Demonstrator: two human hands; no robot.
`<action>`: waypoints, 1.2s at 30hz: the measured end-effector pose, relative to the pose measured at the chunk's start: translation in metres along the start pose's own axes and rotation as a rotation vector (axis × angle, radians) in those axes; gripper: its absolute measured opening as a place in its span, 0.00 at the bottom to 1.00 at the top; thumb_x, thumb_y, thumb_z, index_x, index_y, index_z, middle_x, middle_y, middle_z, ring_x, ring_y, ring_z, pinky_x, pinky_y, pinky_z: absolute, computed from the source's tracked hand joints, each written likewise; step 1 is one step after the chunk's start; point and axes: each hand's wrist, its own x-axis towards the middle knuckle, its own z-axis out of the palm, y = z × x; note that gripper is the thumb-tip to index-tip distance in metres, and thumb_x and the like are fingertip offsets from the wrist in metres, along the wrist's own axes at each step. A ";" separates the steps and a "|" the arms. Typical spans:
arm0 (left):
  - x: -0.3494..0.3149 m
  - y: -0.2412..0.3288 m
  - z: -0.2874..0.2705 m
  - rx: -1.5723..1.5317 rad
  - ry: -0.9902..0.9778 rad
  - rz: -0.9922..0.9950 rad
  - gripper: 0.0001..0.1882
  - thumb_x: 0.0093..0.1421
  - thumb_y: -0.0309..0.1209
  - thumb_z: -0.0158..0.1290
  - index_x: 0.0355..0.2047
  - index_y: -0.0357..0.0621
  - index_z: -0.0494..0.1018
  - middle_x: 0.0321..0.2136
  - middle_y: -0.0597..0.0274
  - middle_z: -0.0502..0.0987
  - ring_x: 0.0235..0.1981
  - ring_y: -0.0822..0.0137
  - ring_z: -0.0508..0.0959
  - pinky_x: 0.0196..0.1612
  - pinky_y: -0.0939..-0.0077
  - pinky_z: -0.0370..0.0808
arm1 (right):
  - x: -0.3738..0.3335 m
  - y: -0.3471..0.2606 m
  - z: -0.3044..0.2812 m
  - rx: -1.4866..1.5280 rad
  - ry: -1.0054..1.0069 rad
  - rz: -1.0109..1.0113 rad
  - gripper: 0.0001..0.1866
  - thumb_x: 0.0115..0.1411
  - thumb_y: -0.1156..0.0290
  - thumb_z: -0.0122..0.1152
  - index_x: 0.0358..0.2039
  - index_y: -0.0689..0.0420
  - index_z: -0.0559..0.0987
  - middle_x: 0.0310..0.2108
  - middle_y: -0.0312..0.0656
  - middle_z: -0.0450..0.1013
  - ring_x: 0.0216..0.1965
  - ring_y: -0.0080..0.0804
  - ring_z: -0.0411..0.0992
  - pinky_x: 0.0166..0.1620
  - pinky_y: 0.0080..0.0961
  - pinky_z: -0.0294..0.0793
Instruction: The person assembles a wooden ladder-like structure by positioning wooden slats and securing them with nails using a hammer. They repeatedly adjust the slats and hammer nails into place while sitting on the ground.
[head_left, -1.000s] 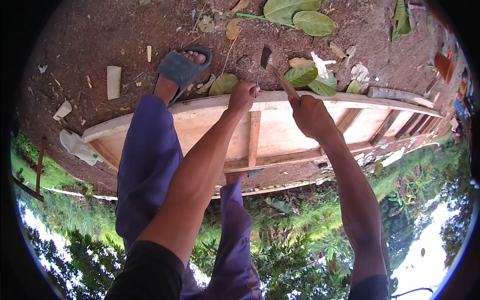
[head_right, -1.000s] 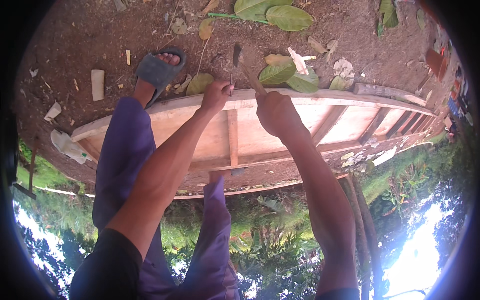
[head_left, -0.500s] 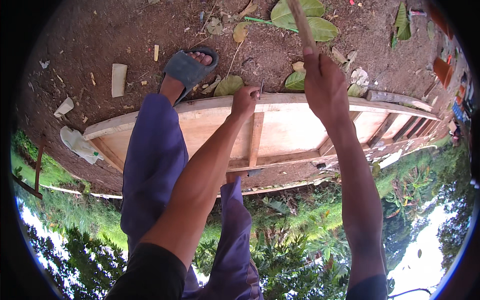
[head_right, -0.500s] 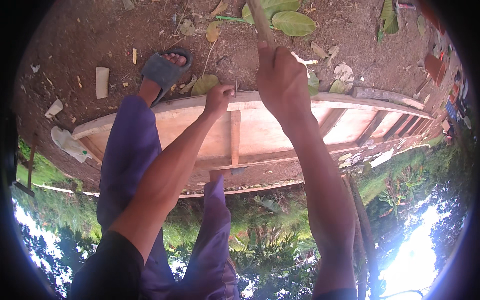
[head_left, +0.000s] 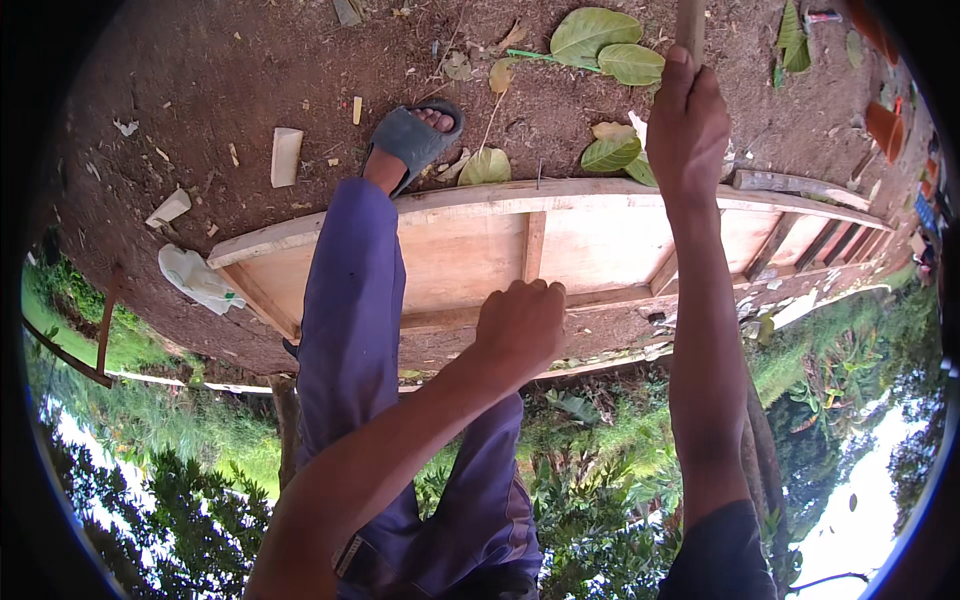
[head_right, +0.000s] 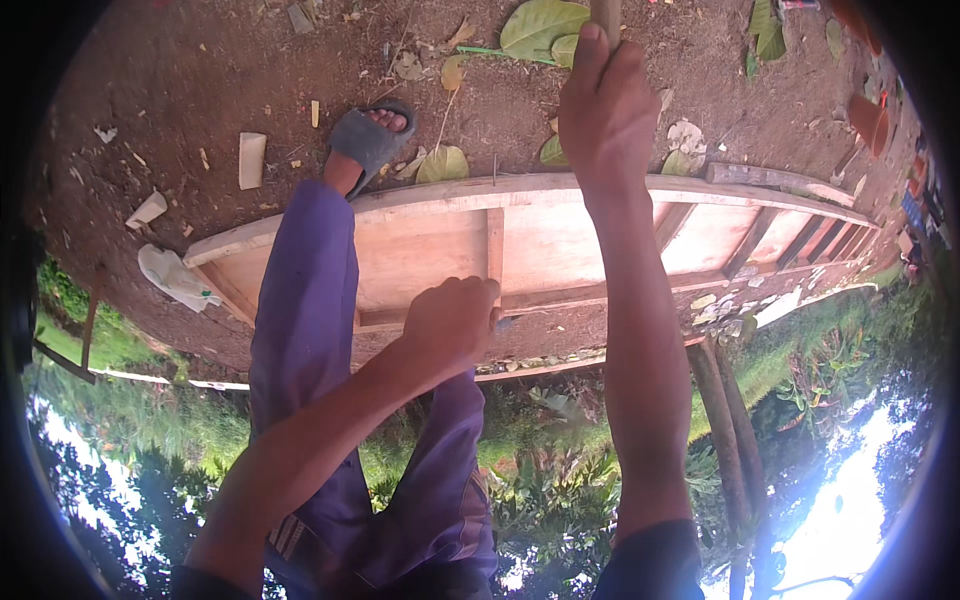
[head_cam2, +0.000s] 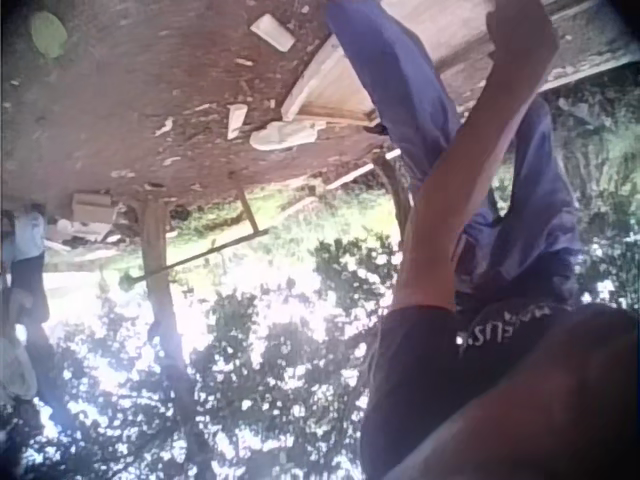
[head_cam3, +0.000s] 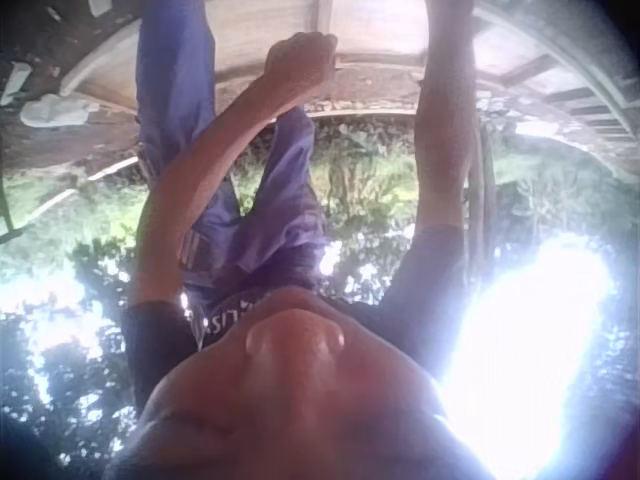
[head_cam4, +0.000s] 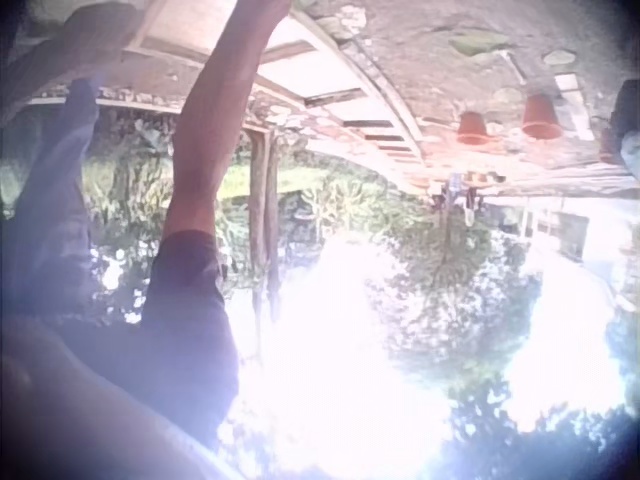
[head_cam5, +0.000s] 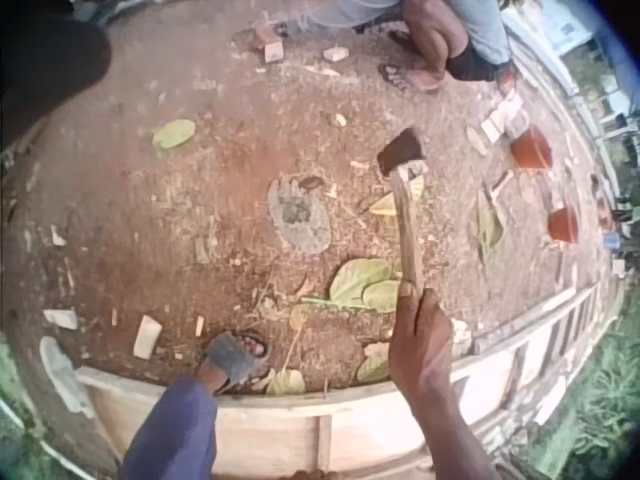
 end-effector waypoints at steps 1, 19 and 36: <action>-0.029 0.018 0.001 0.005 0.027 0.068 0.09 0.61 0.32 0.55 0.33 0.39 0.76 0.30 0.49 0.80 0.35 0.49 0.81 0.40 0.52 0.77 | -0.008 0.007 0.004 0.016 -0.030 0.036 0.27 0.75 0.53 0.44 0.27 0.63 0.71 0.16 0.53 0.69 0.17 0.53 0.70 0.23 0.46 0.66; -0.057 0.015 0.048 0.489 -0.397 0.174 0.10 0.58 0.33 0.54 0.37 0.44 0.80 0.33 0.60 0.80 0.36 0.60 0.77 0.42 0.52 0.69 | -0.127 0.098 0.070 -0.245 -0.463 0.212 0.22 0.74 0.57 0.44 0.34 0.67 0.70 0.23 0.64 0.74 0.25 0.63 0.76 0.31 0.54 0.75; -0.041 0.005 0.048 0.626 -0.155 0.281 0.08 0.57 0.33 0.52 0.32 0.46 0.81 0.28 0.62 0.78 0.36 0.59 0.75 0.41 0.50 0.64 | -0.139 0.095 0.057 -0.366 -0.774 0.335 0.30 0.73 0.52 0.43 0.34 0.71 0.77 0.30 0.68 0.76 0.37 0.66 0.77 0.43 0.55 0.76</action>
